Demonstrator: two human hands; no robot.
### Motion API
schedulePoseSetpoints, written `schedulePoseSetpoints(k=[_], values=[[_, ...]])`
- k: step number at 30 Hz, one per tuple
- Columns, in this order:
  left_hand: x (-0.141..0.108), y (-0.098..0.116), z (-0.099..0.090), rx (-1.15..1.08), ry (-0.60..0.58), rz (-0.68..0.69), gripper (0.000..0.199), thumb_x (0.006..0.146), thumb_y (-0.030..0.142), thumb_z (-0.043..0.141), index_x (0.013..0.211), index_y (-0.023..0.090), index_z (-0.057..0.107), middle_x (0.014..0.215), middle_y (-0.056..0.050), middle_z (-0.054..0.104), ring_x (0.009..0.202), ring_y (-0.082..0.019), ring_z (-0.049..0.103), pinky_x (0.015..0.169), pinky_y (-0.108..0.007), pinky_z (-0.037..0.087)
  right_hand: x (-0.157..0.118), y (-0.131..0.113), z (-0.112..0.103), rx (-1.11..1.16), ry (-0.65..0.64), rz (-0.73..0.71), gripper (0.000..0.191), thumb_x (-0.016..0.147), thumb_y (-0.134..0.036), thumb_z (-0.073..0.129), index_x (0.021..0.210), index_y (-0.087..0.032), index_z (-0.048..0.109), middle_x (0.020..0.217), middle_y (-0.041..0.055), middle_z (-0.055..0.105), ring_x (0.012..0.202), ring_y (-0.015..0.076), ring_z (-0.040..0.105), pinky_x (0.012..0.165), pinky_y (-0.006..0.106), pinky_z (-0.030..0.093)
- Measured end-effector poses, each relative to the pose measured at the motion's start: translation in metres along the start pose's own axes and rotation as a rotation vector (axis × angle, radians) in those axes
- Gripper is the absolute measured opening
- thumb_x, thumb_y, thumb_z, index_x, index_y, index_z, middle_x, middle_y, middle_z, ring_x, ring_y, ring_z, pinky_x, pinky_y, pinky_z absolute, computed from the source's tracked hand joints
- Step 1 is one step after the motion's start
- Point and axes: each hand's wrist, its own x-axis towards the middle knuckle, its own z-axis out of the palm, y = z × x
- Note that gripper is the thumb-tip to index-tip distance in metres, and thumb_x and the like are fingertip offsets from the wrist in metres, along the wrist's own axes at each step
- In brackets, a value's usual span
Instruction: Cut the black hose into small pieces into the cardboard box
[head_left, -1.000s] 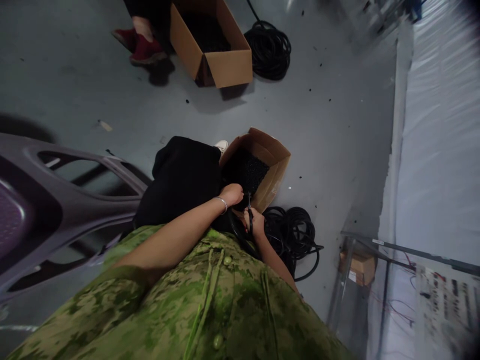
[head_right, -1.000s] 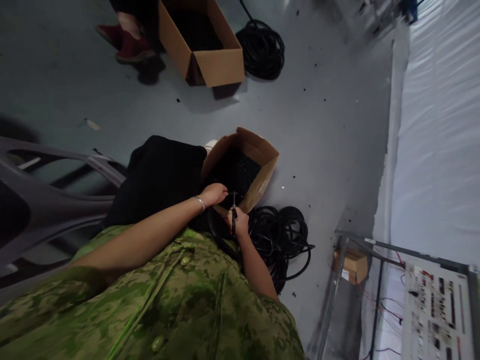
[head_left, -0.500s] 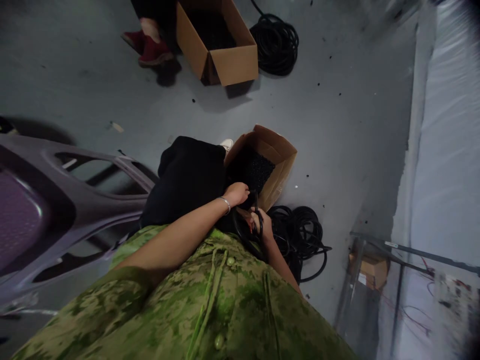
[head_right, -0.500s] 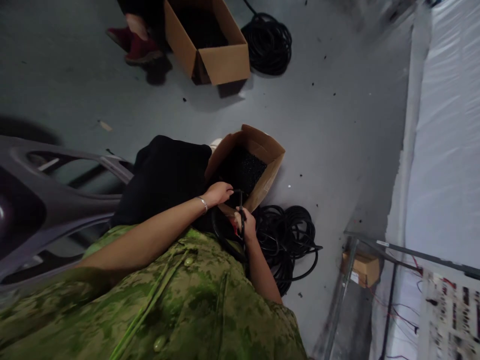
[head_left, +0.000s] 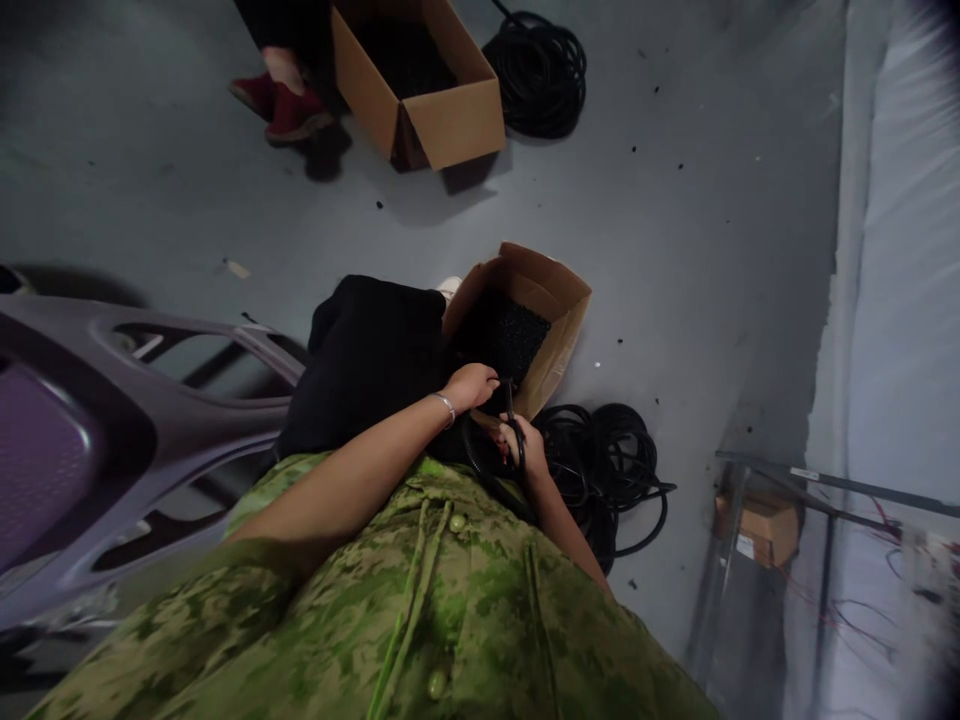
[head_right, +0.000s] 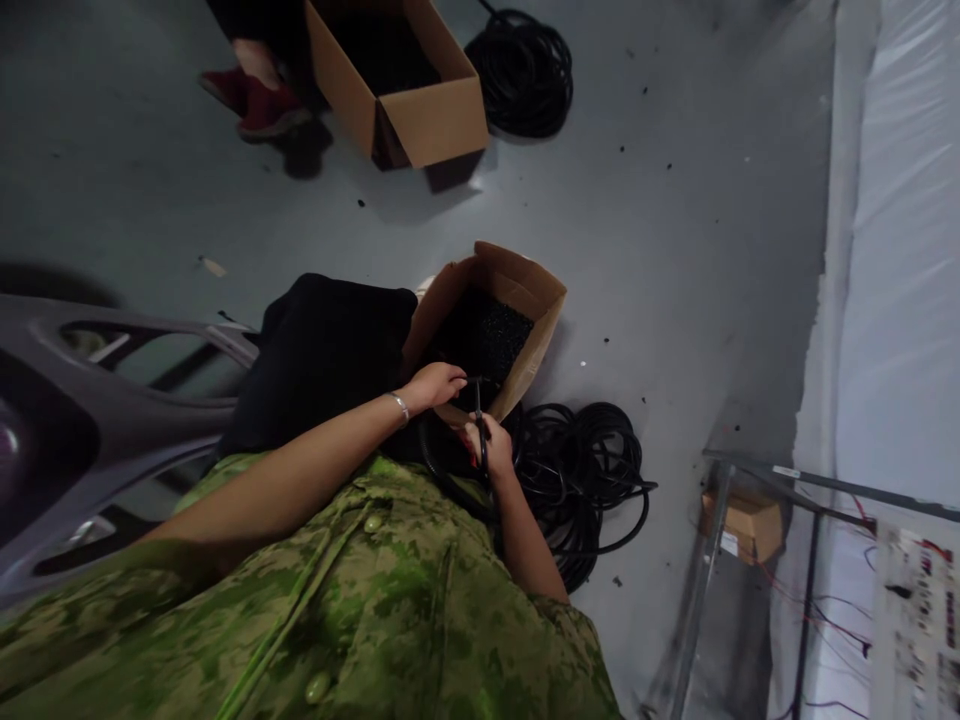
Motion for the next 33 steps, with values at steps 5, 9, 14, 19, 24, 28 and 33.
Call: schedulePoseSetpoints(k=[5,9,14,19,24,28,33], values=[[0.0,0.001,0.001,-0.001,-0.013,0.002,0.03,0.095,0.026,0.049,0.103,0.018,0.077,0.085,-0.006,0.075,0.074,-0.015,0.065,0.063,-0.023,0.04,-0.002,-0.007,-0.001,0.064,-0.046,0.029,0.044,0.087,-0.051,0.058,0.116,-0.019,0.068,0.068,-0.0015,0.067,0.054,0.0135,0.059,0.054,0.024,0.051],[-0.002,0.001,0.001,-0.011,-0.007,0.01,0.028,0.094,0.026,0.051,0.1,0.019,0.077,0.084,-0.004,0.075,0.072,-0.015,0.064,0.064,-0.022,0.04,-0.003,-0.011,-0.003,0.139,-0.075,0.034,0.045,0.086,-0.05,0.058,0.117,-0.018,0.066,0.069,-0.0012,0.066,0.049,0.012,0.054,0.05,0.024,0.048],[-0.001,-0.001,0.002,-0.002,-0.023,0.027,0.029,0.094,0.027,0.05,0.097,0.018,0.077,0.084,-0.004,0.075,0.069,-0.014,0.062,0.06,-0.022,0.037,-0.004,-0.013,-0.004,0.181,-0.088,0.077,0.048,0.084,-0.052,0.061,0.118,-0.018,0.065,0.068,-0.0024,0.064,0.047,0.0105,0.051,0.045,0.022,0.045],[0.003,-0.003,0.006,-0.015,-0.043,0.029,0.029,0.092,0.028,0.05,0.094,0.018,0.077,0.081,-0.003,0.074,0.066,-0.013,0.061,0.059,-0.023,0.037,-0.005,-0.014,-0.005,0.241,-0.09,0.092,0.047,0.082,-0.053,0.065,0.116,-0.02,0.066,0.066,-0.0037,0.062,0.047,0.0099,0.05,0.044,0.021,0.044],[0.004,-0.005,0.007,-0.034,-0.059,0.035,0.031,0.092,0.03,0.049,0.098,0.018,0.077,0.079,-0.002,0.074,0.062,-0.013,0.059,0.057,-0.023,0.037,-0.004,-0.012,-0.005,0.237,-0.088,0.093,0.046,0.082,-0.052,0.064,0.115,-0.019,0.066,0.066,-0.0032,0.062,0.047,0.0103,0.051,0.045,0.021,0.044],[0.004,-0.005,0.007,-0.036,-0.056,0.042,0.029,0.092,0.03,0.05,0.096,0.018,0.076,0.077,-0.002,0.073,0.062,-0.012,0.058,0.055,-0.022,0.035,-0.002,-0.01,-0.004,0.23,-0.098,0.104,0.047,0.082,-0.052,0.063,0.115,-0.019,0.065,0.065,-0.0031,0.062,0.047,0.0106,0.051,0.044,0.021,0.044],[0.007,-0.006,0.009,-0.041,-0.017,0.08,0.03,0.091,0.029,0.049,0.095,0.017,0.076,0.08,-0.003,0.074,0.066,-0.013,0.061,0.057,-0.022,0.037,-0.001,-0.009,-0.005,0.205,-0.086,0.075,0.045,0.083,-0.05,0.062,0.116,-0.019,0.066,0.068,-0.0027,0.064,0.047,0.0104,0.051,0.047,0.022,0.045]])
